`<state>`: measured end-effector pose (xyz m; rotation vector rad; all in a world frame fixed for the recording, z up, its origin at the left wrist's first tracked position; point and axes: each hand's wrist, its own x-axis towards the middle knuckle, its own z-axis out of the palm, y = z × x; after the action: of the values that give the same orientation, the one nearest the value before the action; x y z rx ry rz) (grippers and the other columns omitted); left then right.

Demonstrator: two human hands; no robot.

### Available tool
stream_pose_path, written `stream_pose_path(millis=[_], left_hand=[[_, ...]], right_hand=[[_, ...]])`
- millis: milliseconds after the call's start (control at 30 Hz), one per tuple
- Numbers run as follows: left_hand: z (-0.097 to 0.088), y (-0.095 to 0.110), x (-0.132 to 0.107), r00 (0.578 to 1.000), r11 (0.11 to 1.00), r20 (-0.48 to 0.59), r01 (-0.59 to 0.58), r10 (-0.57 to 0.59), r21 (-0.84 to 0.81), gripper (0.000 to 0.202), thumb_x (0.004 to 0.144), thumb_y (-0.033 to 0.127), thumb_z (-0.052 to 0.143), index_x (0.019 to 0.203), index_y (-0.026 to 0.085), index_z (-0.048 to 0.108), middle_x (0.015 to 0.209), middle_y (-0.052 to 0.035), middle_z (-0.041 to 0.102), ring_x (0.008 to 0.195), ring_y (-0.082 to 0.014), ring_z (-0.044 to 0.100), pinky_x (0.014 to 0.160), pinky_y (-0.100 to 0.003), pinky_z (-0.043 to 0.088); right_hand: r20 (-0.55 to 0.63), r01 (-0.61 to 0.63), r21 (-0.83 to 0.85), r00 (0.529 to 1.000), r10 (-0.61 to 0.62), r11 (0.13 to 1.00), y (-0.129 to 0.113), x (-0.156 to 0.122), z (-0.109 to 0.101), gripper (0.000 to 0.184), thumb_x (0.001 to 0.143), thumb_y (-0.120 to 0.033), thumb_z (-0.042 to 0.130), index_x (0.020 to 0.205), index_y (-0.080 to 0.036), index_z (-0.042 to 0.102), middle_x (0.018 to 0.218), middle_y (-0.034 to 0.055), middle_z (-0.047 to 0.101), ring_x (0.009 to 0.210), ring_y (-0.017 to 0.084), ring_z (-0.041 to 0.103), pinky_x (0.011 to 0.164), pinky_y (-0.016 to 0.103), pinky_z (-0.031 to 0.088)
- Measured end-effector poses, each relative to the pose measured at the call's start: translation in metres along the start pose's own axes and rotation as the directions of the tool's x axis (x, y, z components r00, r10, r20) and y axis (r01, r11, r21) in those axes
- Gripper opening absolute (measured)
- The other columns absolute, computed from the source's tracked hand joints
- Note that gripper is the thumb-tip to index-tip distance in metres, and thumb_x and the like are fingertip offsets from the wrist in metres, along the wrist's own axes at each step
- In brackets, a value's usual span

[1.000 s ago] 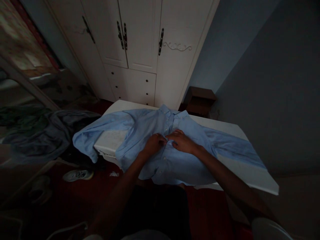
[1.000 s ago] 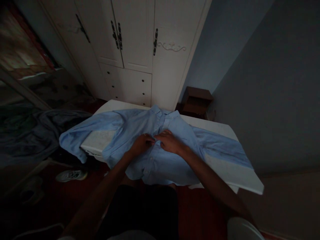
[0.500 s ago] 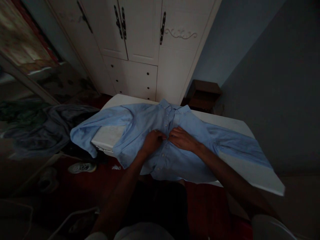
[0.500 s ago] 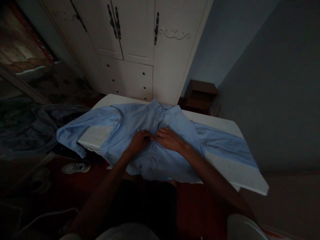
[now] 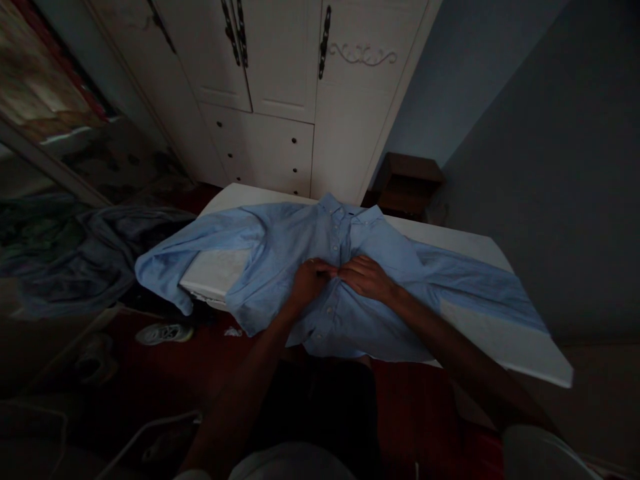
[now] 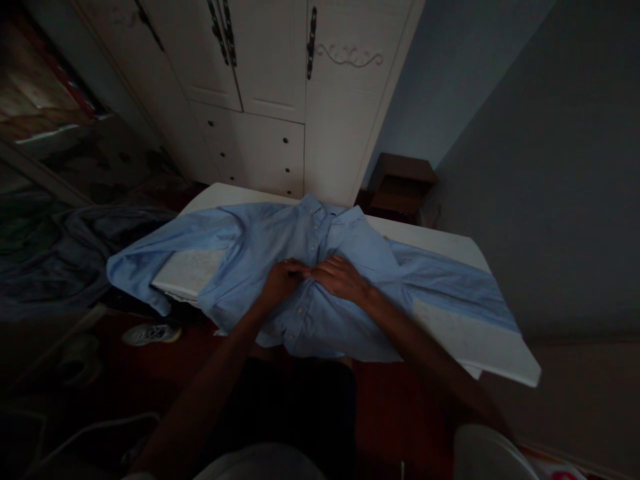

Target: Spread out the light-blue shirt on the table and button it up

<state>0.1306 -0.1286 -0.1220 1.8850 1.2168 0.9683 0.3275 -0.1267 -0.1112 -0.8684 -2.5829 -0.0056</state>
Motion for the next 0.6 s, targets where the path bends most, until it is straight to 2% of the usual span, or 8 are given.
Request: stream_pose_path(millis=[200,333,400,500,600], left_hand=[[-0.002,0.0,0.0,1.0,1.0,0.026,-0.018,0.017,0.011,0.017,0.082,0.013,0.062,0.081,0.022,0.077,0.085,-0.0029,0.075,0.084,-0.0178,0.067,0.086,-0.034,0.052],[-0.008,0.004,-0.002,0.984,0.993,0.139,-0.116,0.111,0.027,0.019,0.086,0.019,0.057,0.087,0.022,0.076,0.086,-0.0023,0.074,0.086,-0.0182,0.066,0.088,-0.035,0.05],[-0.011,0.008,-0.006,0.974,0.986,0.162,-0.163,0.157,0.027,0.018,0.087,0.025,0.058,0.091,0.021,0.075,0.088,-0.0029,0.073,0.088,-0.0185,0.065,0.088,-0.035,0.049],[-0.011,0.015,-0.014,0.978,0.979,0.127,-0.18,0.167,0.1,0.02,0.084,0.034,0.063,0.095,0.021,0.074,0.095,-0.0047,0.071,0.093,-0.0205,0.063,0.09,-0.036,0.048],[-0.005,0.019,-0.02,0.988,0.965,0.089,-0.147,0.13,0.219,0.027,0.079,0.034,0.068,0.103,0.022,0.071,0.1,-0.0062,0.069,0.098,-0.023,0.061,0.092,-0.039,0.047]], right_hand=[[-0.035,-0.016,-0.026,0.999,0.015,1.0,-0.001,-0.001,-0.001,0.028,0.099,-0.03,0.044,0.096,-0.025,0.071,0.086,0.0048,0.07,0.077,0.019,0.057,0.072,0.036,0.041],[-0.109,0.057,-0.14,0.991,-0.072,0.988,0.001,-0.003,0.0,0.023,0.097,-0.028,0.048,0.094,-0.023,0.071,0.081,0.0045,0.068,0.074,0.018,0.054,0.069,0.035,0.04],[-0.15,0.107,-0.177,0.979,-0.134,0.978,0.003,-0.003,0.001,0.021,0.095,-0.027,0.051,0.091,-0.02,0.07,0.08,0.0048,0.068,0.073,0.018,0.054,0.068,0.035,0.04],[-0.169,0.132,-0.198,0.972,-0.166,0.971,0.005,-0.004,0.004,0.02,0.095,-0.028,0.051,0.093,-0.019,0.07,0.081,0.0048,0.067,0.074,0.018,0.054,0.068,0.035,0.039],[-0.153,0.127,-0.2,0.975,-0.159,0.972,0.005,-0.003,0.005,0.021,0.096,-0.028,0.05,0.097,-0.02,0.069,0.08,0.0046,0.067,0.074,0.018,0.054,0.067,0.034,0.038]])
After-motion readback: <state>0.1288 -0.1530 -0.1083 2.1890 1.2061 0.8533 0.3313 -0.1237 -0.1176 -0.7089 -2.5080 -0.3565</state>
